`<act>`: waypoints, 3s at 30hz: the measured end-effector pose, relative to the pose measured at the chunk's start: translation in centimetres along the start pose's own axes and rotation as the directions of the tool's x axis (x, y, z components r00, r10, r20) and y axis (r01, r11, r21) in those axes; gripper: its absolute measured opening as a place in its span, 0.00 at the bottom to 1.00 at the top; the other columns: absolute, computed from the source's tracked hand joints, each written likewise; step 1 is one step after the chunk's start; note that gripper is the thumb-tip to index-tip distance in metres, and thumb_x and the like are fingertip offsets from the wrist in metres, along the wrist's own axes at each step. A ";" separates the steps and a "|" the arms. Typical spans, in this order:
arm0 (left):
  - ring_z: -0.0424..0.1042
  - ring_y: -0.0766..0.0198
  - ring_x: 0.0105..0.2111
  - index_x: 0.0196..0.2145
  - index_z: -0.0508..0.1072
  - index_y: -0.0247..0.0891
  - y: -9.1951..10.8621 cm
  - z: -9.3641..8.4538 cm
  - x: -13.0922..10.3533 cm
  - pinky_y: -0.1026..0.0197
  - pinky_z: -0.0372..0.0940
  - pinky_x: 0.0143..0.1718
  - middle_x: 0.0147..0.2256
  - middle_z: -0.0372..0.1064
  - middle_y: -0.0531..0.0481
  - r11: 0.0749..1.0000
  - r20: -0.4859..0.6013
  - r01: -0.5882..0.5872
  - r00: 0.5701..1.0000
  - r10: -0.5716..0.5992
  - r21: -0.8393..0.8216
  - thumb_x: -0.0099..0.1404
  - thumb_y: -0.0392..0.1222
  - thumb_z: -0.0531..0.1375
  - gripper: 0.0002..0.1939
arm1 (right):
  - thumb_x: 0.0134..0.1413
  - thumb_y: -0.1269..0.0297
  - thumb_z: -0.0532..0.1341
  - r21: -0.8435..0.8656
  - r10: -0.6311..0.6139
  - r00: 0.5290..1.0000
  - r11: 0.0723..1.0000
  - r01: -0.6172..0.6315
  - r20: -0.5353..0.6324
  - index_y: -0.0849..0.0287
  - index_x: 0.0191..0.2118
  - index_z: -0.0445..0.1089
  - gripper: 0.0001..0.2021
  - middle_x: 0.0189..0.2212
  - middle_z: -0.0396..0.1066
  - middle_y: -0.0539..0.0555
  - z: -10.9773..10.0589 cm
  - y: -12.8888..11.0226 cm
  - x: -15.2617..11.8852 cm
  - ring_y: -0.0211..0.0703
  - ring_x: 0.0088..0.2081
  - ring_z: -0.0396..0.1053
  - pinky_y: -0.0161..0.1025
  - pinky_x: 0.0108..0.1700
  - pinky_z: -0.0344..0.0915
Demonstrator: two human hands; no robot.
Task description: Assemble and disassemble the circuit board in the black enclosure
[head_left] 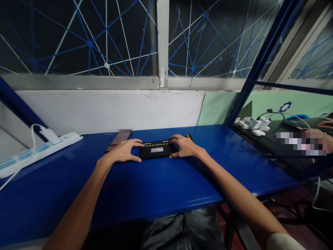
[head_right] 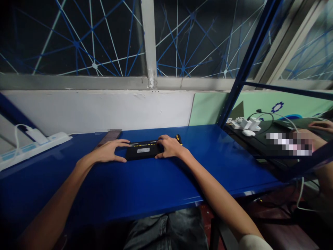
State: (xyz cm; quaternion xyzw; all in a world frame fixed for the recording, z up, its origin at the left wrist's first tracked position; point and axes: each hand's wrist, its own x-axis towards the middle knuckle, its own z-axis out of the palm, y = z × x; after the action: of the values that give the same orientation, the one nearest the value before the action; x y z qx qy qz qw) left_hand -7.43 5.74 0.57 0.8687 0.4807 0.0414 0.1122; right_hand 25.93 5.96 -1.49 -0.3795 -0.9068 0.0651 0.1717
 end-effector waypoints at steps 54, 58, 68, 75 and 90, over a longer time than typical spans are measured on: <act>0.66 0.48 0.52 0.46 0.72 0.43 2.1 -0.6 -0.2 0.51 0.58 0.53 0.54 0.67 0.45 0.991 -0.058 -0.011 0.998 0.003 -0.133 0.47 0.49 0.69 0.28 | 0.42 0.49 0.71 0.070 0.015 1.000 0.997 -0.016 0.017 0.60 0.47 0.68 0.28 0.43 0.69 0.58 -0.9 -0.7 -0.3 0.50 0.42 0.67 0.41 0.42 0.61; 0.67 0.48 0.51 0.48 0.70 0.42 2.3 -0.6 -0.2 0.51 0.59 0.51 0.52 0.68 0.45 0.990 -0.062 0.013 0.998 -0.022 -0.144 0.46 0.48 0.69 0.30 | 0.41 0.49 0.71 0.066 0.007 1.000 0.998 -0.007 0.010 0.60 0.47 0.67 0.29 0.42 0.69 0.58 -0.8 -0.7 -0.4 0.50 0.42 0.67 0.40 0.42 0.60; 0.65 0.47 0.52 0.51 0.69 0.44 2.3 -0.6 -0.2 0.49 0.59 0.51 0.54 0.66 0.44 0.994 -0.036 0.004 0.999 -0.008 -0.114 0.49 0.49 0.67 0.31 | 0.40 0.47 0.71 0.093 0.008 0.999 0.996 -0.011 0.037 0.62 0.45 0.70 0.29 0.42 0.70 0.60 -1.2 -0.7 -0.2 0.51 0.42 0.68 0.42 0.42 0.62; 0.65 0.45 0.52 0.50 0.71 0.45 2.2 -0.3 -0.1 0.47 0.59 0.51 0.56 0.63 0.44 0.995 -0.016 0.008 1.000 -0.009 -0.101 0.51 0.57 0.66 0.30 | 0.40 0.49 0.71 0.048 0.007 1.000 0.999 -0.008 0.024 0.62 0.44 0.70 0.27 0.43 0.69 0.60 -1.0 -0.8 -0.2 0.52 0.43 0.68 0.44 0.45 0.62; 0.64 0.43 0.55 0.51 0.71 0.44 1.5 -0.4 0.0 0.46 0.58 0.53 0.58 0.62 0.42 0.997 -0.002 0.019 1.000 -0.019 -0.077 0.50 0.61 0.66 0.33 | 0.36 0.49 0.72 0.071 0.082 0.995 0.994 -0.087 0.064 0.61 0.41 0.66 0.28 0.41 0.66 0.58 -1.1 -1.1 0.0 0.51 0.41 0.67 0.43 0.43 0.63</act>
State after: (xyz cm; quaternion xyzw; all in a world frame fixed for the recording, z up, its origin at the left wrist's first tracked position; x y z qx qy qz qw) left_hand -6.27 5.03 1.28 0.8590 0.4872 0.0598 0.1454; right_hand 25.62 5.16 -0.24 -0.4088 -0.8916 0.1174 0.1550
